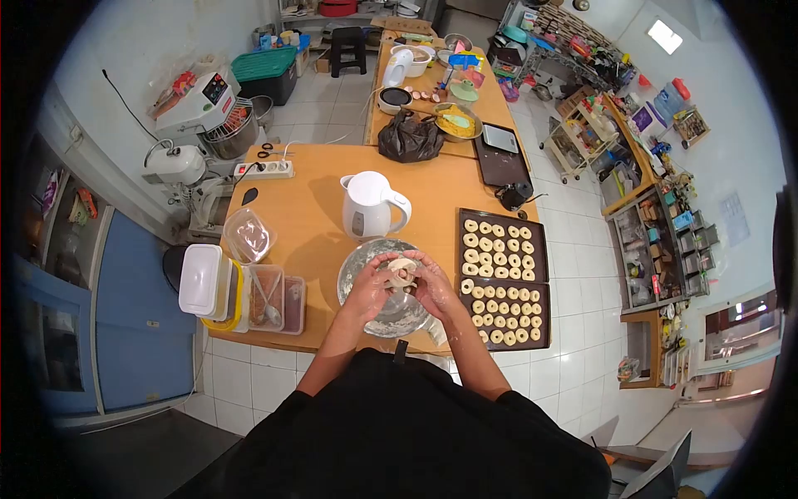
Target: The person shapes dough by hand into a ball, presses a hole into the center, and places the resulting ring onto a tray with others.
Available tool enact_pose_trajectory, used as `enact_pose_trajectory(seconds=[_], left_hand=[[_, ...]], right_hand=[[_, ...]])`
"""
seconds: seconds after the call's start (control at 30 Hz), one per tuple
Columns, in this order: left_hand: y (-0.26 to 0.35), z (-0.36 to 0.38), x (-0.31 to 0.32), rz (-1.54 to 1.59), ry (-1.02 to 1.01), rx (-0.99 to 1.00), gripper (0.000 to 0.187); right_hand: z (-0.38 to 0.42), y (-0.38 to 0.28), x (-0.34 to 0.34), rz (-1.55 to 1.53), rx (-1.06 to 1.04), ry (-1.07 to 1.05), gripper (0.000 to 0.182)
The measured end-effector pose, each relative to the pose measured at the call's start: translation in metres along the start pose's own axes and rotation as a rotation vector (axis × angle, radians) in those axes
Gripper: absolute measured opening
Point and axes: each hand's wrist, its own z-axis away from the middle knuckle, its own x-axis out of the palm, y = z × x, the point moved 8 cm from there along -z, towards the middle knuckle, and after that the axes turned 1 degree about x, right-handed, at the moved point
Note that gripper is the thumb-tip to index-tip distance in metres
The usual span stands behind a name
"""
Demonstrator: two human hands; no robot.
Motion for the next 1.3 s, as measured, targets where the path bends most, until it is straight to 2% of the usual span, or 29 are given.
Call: enact_pose_trajectory(seconds=[0.1, 0.3, 0.4, 0.47, 0.53, 0.67, 0.8, 0.87, 0.97, 1.1, 1.3], left_hand=[[0.004, 0.003, 0.004, -0.101, 0.002, -0.003, 0.036], [0.006, 0.003, 0.01, 0.012, -0.014, 0.018, 0.036], [0.009, 0.003, 0.009, -0.12, 0.07, 0.055, 0.039], [0.024, 0.006, 0.011, -0.483, 0.117, 0.236, 0.041], [0.025, 0.007, 0.012, -0.535, 0.133, 0.256, 0.042], [0.027, 0.006, 0.009, -0.67, 0.165, 0.31, 0.039], [0.019, 0.0, -0.001, -0.518, 0.136, 0.263, 0.035], [0.01, 0.002, -0.003, -0.25, 0.156, 0.101, 0.028], [-0.003, -0.004, -0.015, -0.068, 0.188, -0.001, 0.024], [-0.006, -0.004, -0.013, -0.018, 0.114, -0.009, 0.024], [-0.003, -0.003, -0.009, -0.227, 0.131, 0.04, 0.031]], right_hand=[[0.0, -0.004, 0.003, -0.049, -0.04, -0.008, 0.028], [0.001, -0.008, 0.003, -0.049, -0.017, 0.015, 0.026], [-0.002, -0.006, -0.005, 0.087, -0.066, 0.036, 0.025], [-0.001, -0.002, -0.012, 0.18, -0.085, 0.044, 0.024], [0.002, -0.007, -0.011, 0.388, -0.125, 0.064, 0.025], [0.003, -0.011, -0.005, 0.493, -0.212, 0.087, 0.028], [0.004, -0.01, -0.006, 0.538, -0.228, 0.109, 0.03], [0.006, -0.012, -0.004, 0.587, -0.261, 0.129, 0.028], [-0.001, -0.007, -0.019, 0.644, -0.286, 0.205, 0.023], [0.002, -0.012, -0.01, 0.587, -0.264, 0.185, 0.024], [0.0, -0.007, -0.018, 0.443, -0.194, 0.167, 0.023]])
